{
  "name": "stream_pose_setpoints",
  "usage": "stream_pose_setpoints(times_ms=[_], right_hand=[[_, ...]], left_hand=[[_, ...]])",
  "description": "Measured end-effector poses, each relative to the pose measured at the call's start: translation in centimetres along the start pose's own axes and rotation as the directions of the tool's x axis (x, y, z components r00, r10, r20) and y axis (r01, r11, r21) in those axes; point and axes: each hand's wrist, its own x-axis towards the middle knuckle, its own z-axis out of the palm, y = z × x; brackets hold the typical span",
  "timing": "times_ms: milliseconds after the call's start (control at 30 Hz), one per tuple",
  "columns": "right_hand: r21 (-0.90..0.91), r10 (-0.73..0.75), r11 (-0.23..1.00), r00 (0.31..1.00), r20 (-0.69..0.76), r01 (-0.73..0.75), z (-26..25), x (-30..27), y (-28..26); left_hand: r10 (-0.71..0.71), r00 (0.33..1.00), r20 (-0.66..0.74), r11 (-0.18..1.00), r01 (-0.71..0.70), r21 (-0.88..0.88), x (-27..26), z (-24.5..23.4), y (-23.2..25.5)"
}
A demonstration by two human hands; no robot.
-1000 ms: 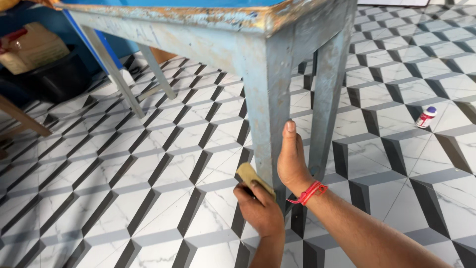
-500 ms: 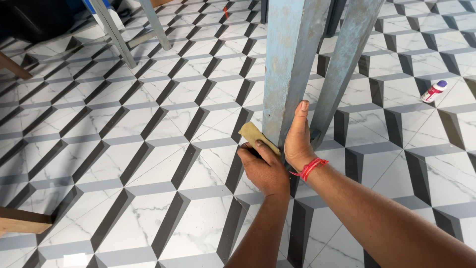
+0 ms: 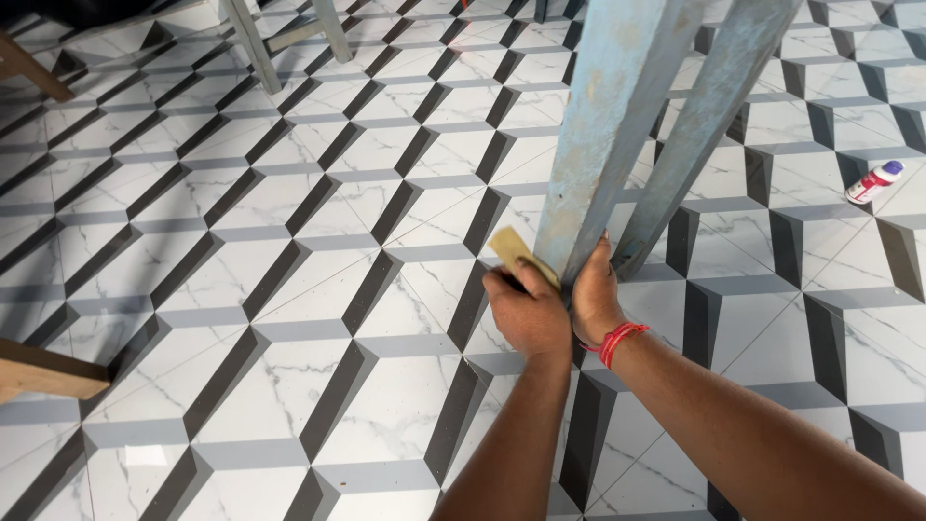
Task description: The person sands the legs and edges of a blue metal table using a sanding block. They systematically work on each leg and the tabletop perimeter, removing old paint and smoothing the surface.
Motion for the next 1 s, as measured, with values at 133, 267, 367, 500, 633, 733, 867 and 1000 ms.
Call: stream_pose_setpoints(times_ms=[133,267,367,500,633,733,867,1000], right_hand=[[-0.111,-0.011,0.994,0.993,-0.118,-0.002,-1.2,1.4,2.3],[-0.227,0.036,0.970,0.978,-0.204,-0.083,-2.8,2.0,4.6],[-0.514,-0.087,0.858,0.988,-0.126,0.010,-4.1,1.6,5.2],[-0.753,-0.119,0.610,0.968,0.219,0.245,-4.5,0.4,5.0],[-0.782,0.015,0.575,0.953,0.302,0.239,-3.8,-0.9,3.3],[-0.790,0.018,0.562,0.951,0.307,0.245,-3.3,-1.7,2.8],[-0.864,0.045,0.448,0.959,0.279,0.230,-3.1,-2.2,2.3],[-0.894,-0.027,0.367,0.964,0.266,0.257,-3.6,-1.7,2.7]], left_hand=[[-0.198,0.972,0.126,0.964,0.170,0.202,1.5,-0.7,-4.1],[-0.182,0.975,0.129,0.959,0.147,0.244,2.1,-0.1,-5.5],[-0.209,0.966,0.153,0.962,0.175,0.211,2.1,-0.1,-5.8],[-0.283,0.944,0.168,0.945,0.245,0.215,2.6,0.3,-7.3],[-0.352,0.923,0.154,0.922,0.315,0.225,3.5,0.8,-9.6],[-0.402,0.891,0.210,0.915,0.397,0.069,3.4,0.3,-10.1],[-0.341,0.923,0.176,0.935,0.352,-0.037,2.4,0.2,-9.4],[-0.126,0.989,0.074,0.979,0.137,-0.154,1.2,1.1,-11.6]])
